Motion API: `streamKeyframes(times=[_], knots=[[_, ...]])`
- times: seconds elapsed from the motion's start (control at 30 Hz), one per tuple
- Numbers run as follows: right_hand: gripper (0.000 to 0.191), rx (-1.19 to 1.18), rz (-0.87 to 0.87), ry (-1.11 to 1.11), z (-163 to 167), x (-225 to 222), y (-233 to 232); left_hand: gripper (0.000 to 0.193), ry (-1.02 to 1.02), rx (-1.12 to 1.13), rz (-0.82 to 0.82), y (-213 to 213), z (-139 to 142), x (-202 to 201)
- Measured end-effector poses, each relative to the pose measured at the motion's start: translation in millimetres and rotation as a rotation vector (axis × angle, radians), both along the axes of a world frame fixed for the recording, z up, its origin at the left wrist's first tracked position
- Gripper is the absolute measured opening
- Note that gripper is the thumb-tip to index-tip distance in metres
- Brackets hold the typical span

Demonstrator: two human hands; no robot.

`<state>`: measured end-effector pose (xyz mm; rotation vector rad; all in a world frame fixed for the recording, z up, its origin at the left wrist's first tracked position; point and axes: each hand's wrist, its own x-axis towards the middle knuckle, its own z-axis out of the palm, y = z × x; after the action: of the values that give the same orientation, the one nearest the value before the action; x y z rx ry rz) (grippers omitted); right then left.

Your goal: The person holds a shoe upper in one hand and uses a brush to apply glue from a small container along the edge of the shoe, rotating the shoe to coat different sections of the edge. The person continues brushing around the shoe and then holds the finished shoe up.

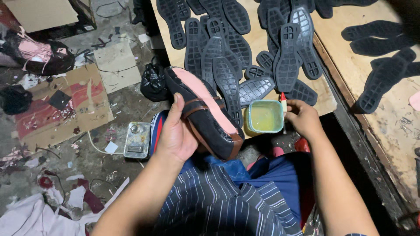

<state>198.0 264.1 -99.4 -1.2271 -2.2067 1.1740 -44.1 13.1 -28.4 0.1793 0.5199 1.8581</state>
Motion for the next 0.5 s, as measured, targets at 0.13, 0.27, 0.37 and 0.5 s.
streamKeyframes(times=[0.13,0.27,0.37,0.5], knots=[[0.035,0.106,-0.170,0.044,3,13,-7,0.067,0.114,0.109,0.062,-12,7,-4],[0.031,0.014,-0.293,0.480,15,29,-46,0.070,0.271,0.168,0.132,-20,14,-9],[0.054,-0.333,-0.014,0.577,24,31,-105,0.073,0.295,0.203,0.123,-17,17,-2],[0.109,-0.684,0.247,0.695,36,19,-175,0.074,0.244,0.160,0.047,-8,20,26]])
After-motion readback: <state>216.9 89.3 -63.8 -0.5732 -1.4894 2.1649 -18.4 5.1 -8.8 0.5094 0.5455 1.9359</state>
